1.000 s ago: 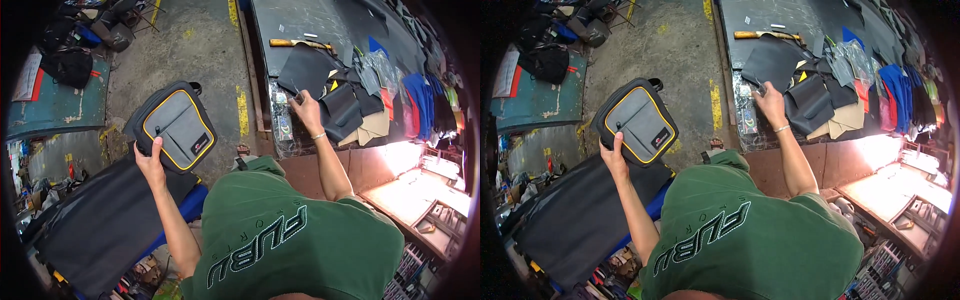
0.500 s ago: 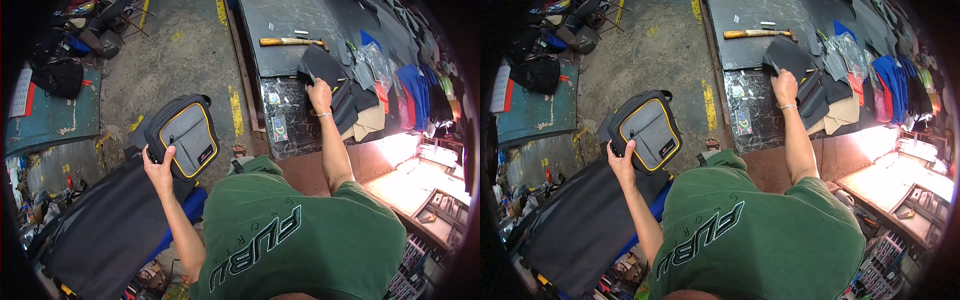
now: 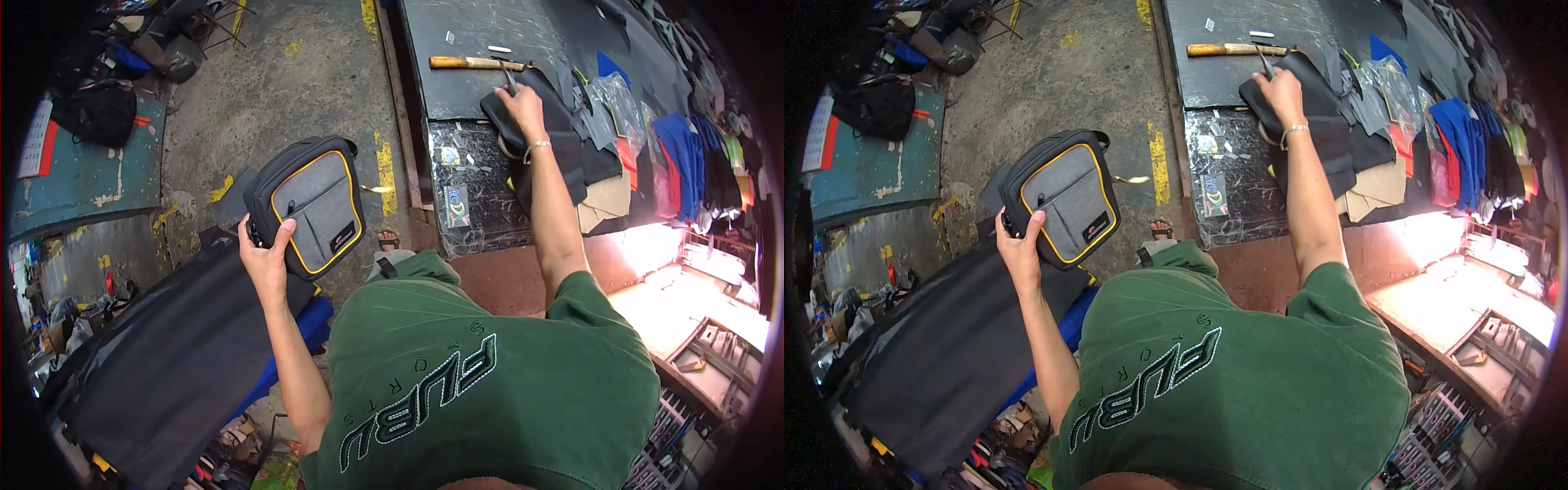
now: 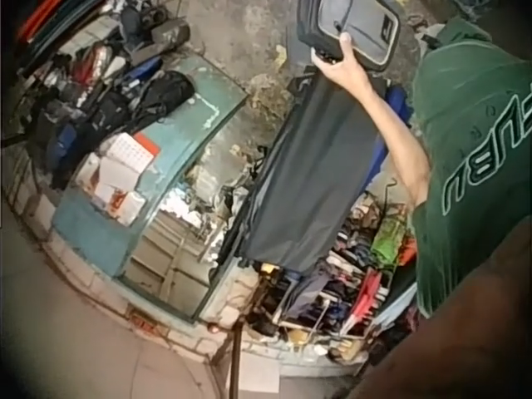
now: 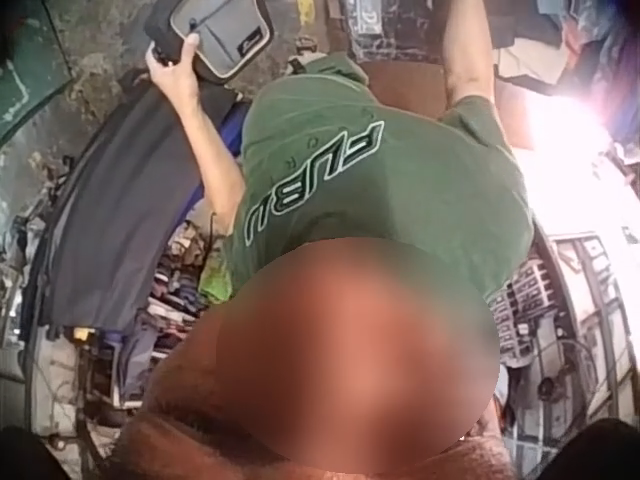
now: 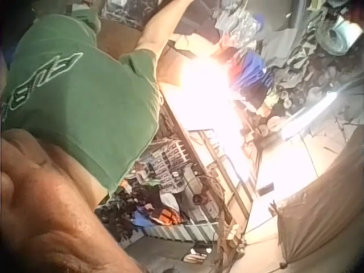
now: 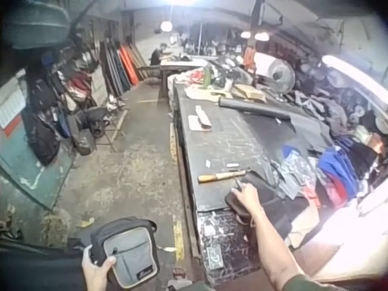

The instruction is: Cutting material and assembling a small fabric pouch or bag.

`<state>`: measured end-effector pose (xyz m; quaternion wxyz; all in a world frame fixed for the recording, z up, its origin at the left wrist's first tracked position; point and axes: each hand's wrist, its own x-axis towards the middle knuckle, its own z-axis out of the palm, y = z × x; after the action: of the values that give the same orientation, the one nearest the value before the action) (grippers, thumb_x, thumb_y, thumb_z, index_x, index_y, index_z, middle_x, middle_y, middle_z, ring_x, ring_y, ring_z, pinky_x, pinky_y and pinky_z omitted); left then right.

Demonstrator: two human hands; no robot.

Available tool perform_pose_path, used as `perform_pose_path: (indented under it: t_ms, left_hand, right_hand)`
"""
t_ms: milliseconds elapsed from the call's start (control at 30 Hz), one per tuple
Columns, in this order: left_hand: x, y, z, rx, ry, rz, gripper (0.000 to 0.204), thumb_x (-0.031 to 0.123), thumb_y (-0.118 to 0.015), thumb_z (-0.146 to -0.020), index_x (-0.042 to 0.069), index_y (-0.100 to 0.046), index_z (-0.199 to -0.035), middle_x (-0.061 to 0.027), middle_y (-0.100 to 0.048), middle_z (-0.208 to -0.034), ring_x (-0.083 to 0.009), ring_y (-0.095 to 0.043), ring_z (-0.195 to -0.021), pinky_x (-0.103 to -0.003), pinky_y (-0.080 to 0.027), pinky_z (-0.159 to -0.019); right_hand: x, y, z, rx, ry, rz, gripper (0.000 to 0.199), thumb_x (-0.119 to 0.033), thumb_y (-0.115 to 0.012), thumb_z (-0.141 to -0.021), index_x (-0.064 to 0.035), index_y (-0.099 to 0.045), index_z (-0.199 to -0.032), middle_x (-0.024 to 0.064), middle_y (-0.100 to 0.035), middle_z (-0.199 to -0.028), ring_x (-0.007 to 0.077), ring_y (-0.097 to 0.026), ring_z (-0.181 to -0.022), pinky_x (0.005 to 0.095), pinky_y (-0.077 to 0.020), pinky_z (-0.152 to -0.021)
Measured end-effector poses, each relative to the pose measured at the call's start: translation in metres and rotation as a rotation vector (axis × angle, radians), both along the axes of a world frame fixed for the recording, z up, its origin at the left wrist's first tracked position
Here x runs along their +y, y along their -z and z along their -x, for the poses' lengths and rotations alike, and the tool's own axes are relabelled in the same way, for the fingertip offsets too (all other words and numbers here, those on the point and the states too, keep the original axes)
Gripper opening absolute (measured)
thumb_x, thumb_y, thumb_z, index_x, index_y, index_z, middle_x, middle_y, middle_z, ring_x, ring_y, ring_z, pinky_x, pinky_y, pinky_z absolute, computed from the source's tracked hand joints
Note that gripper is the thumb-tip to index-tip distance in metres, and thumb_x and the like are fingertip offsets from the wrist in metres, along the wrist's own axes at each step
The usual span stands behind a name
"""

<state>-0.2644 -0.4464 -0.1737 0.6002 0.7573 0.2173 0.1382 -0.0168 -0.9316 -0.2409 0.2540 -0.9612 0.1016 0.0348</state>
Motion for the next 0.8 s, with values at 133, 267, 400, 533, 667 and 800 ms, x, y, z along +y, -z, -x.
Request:
perform_pose_path:
  t_ms: [133,267,400,533,667,800]
  left_hand:
    - [-0.003,-0.003,0.0,0.03,0.005,-0.03,0.06,0.016,-0.09,-0.076,-0.003,-0.058,-0.124,-0.0051,-0.066,-0.108,-0.0139,-0.06,-0.097,-0.027,-0.047,-0.093]
    - [-0.004,-0.004,0.003,0.03,-0.024,-0.047,0.061,0.015,-0.09,-0.076,-0.003,-0.058,-0.124,-0.0056,-0.067,-0.108,-0.0135,-0.06,-0.098,-0.028,-0.047,-0.093]
    - [0.002,0.0,0.006,0.016,-0.061,-0.013,0.06,0.015,-0.09,-0.077,-0.003,-0.058,-0.124,-0.0059,-0.067,-0.108,-0.0131,-0.06,-0.097,-0.028,-0.048,-0.092]
    - [0.007,0.006,0.006,-0.019,-0.129,-0.047,0.06,0.016,-0.09,-0.077,-0.004,-0.058,-0.124,-0.0057,-0.067,-0.109,-0.0132,-0.06,-0.096,-0.027,-0.048,-0.092]
    - [0.006,0.009,0.003,-0.001,-0.123,-0.066,0.05,0.013,-0.084,-0.083,-0.002,-0.06,-0.124,-0.0035,-0.065,-0.109,-0.0121,-0.06,-0.099,-0.027,-0.046,-0.094]
    - [0.011,0.007,-0.003,0.051,-0.203,-0.226,0.074,0.029,-0.094,-0.069,-0.003,-0.059,-0.126,-0.0141,-0.066,-0.118,-0.0227,-0.061,-0.108,-0.035,-0.047,-0.099]
  right_hand:
    - [0.004,0.014,-0.054,-0.243,-0.233,0.249,0.045,-0.017,-0.066,-0.083,-0.0107,-0.067,-0.127,0.0182,-0.063,-0.131,0.0356,-0.062,-0.118,0.043,-0.0512,-0.097]
    - [0.018,0.02,-0.095,-0.287,-0.529,0.327,0.047,-0.005,-0.058,-0.084,-0.0159,-0.066,-0.13,0.0088,-0.063,-0.134,0.0338,-0.063,-0.117,0.0433,-0.0522,-0.098]
    - [0.024,0.009,-0.11,-0.12,-0.637,0.503,0.049,-0.008,-0.065,-0.082,-0.0136,-0.061,-0.13,0.0117,-0.064,-0.126,0.0355,-0.063,-0.114,0.0452,-0.0523,-0.095]
    - [0.006,-0.014,-0.101,-0.163,-0.639,0.426,0.048,-0.007,-0.066,-0.08,-0.0121,-0.056,-0.127,0.0142,-0.06,-0.128,0.041,-0.061,-0.112,0.0466,-0.052,-0.091]
    - [-0.026,-0.023,-0.067,-0.154,-0.745,0.38,0.048,-0.001,-0.067,-0.077,-0.0092,-0.057,-0.123,0.0153,-0.058,-0.132,0.041,-0.06,-0.113,0.0468,-0.0514,-0.093]
    - [-0.041,-0.018,-0.031,-0.03,-0.802,0.317,0.049,-0.001,-0.068,-0.082,-0.0108,-0.058,-0.13,0.016,-0.053,-0.142,0.0411,-0.055,-0.125,0.0455,-0.049,-0.101]
